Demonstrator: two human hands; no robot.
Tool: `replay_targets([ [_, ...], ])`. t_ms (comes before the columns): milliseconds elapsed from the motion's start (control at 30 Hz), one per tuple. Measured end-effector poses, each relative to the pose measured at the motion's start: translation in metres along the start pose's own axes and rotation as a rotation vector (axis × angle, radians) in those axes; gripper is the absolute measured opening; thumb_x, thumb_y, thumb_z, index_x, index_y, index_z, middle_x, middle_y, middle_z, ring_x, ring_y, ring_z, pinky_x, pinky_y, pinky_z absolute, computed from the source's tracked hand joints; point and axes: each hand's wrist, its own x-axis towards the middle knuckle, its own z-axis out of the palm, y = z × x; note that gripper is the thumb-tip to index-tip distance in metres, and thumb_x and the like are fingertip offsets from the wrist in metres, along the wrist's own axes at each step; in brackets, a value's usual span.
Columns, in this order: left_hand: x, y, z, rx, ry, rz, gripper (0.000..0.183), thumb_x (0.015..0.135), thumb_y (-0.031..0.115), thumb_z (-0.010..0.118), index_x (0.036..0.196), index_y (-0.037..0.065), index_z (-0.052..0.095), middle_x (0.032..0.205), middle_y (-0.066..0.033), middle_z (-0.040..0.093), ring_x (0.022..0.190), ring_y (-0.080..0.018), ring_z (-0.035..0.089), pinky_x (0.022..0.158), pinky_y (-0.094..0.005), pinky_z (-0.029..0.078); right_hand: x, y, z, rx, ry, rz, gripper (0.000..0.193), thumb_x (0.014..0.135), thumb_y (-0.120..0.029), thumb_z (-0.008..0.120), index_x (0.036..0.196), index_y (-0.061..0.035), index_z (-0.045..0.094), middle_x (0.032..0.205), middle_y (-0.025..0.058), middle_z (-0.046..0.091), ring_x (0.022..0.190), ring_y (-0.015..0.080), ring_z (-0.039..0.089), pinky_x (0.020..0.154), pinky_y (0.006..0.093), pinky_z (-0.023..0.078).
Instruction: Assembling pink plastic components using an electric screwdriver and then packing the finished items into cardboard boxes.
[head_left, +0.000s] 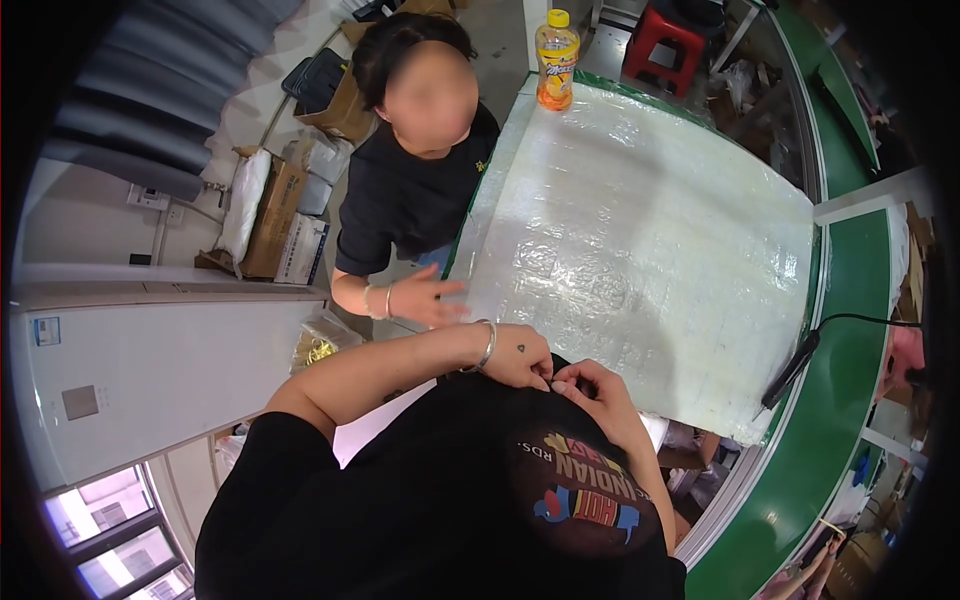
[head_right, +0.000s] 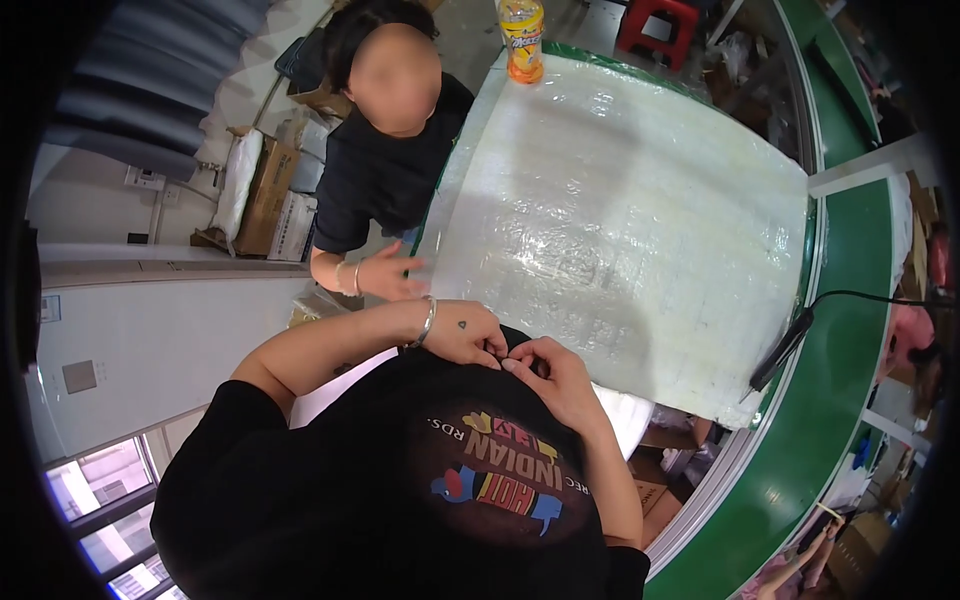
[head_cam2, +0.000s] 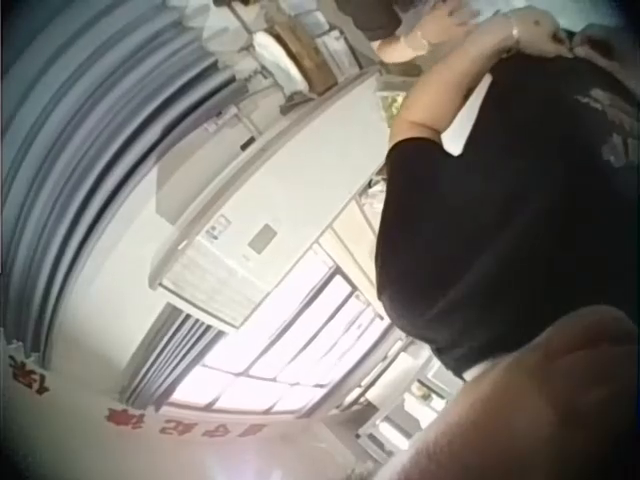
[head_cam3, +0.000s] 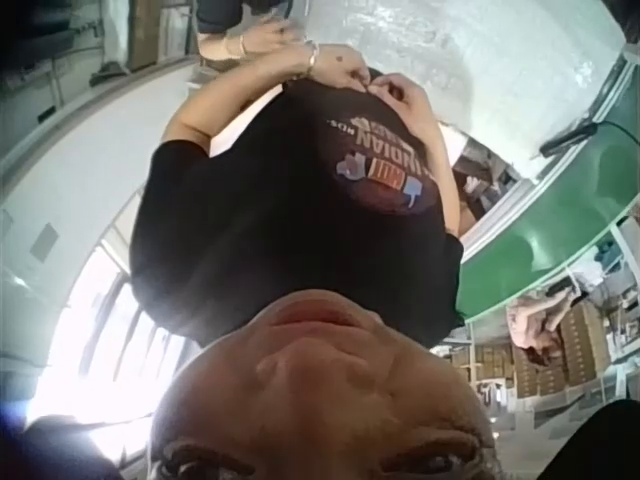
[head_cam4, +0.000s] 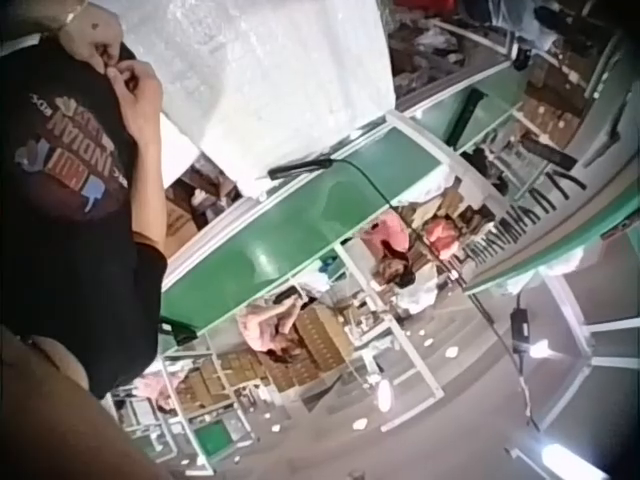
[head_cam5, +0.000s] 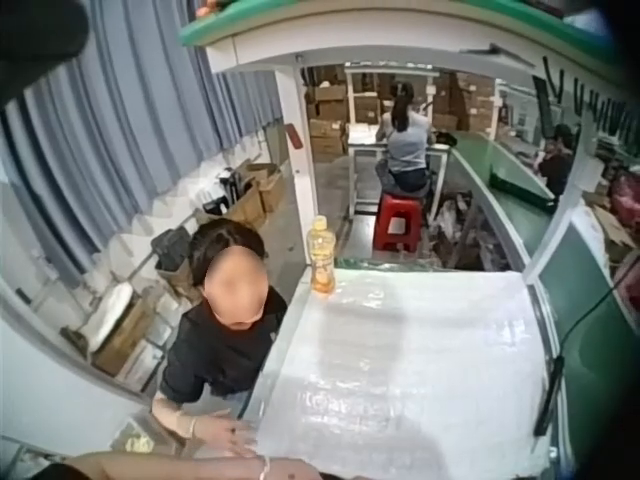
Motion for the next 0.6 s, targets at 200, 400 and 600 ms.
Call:
replay_targets([
  [200,-0.0004,-0.0035,0.0029,-0.033,0.039,0.009,0.025,0.083,0.025,0.066,0.094,0.003,0.066,0.076,-0.0106,0.065,0.069,-0.0200,0.061,0.063,-0.0320,0.047,-0.0029,0.0043,0.0030,0.011,0.039,-0.037,0.025,0.085,-0.024,0.069,0.097,-0.0023,0.067,0.077,0.0026,0.055,0.062,0.0088,0.042,0.058,0.0245,0.037],
  [400,-0.0022,-0.0049,0.0028,-0.099,0.017,-0.033,0.025,0.083,0.024,0.068,0.095,0.003,0.064,0.079,-0.0079,0.063,0.072,-0.0172,0.059,0.065,-0.0306,0.047,-0.0035,-0.0011,0.0032,-0.009,0.024,-0.028,0.025,0.085,-0.025,0.069,0.097,-0.0026,0.068,0.078,0.0033,0.056,0.062,0.0093,0.043,0.058,0.0252,0.038],
  [600,-0.0054,-0.0047,0.0047,-0.118,0.036,-0.031,0.026,0.083,0.026,0.068,0.095,0.003,0.063,0.077,-0.0070,0.062,0.070,-0.0165,0.057,0.065,-0.0301,0.046,-0.0047,-0.0043,0.0026,-0.028,0.011,-0.026,0.025,0.085,-0.024,0.069,0.098,-0.0024,0.068,0.079,0.0032,0.055,0.062,0.0096,0.042,0.058,0.0252,0.038],
])
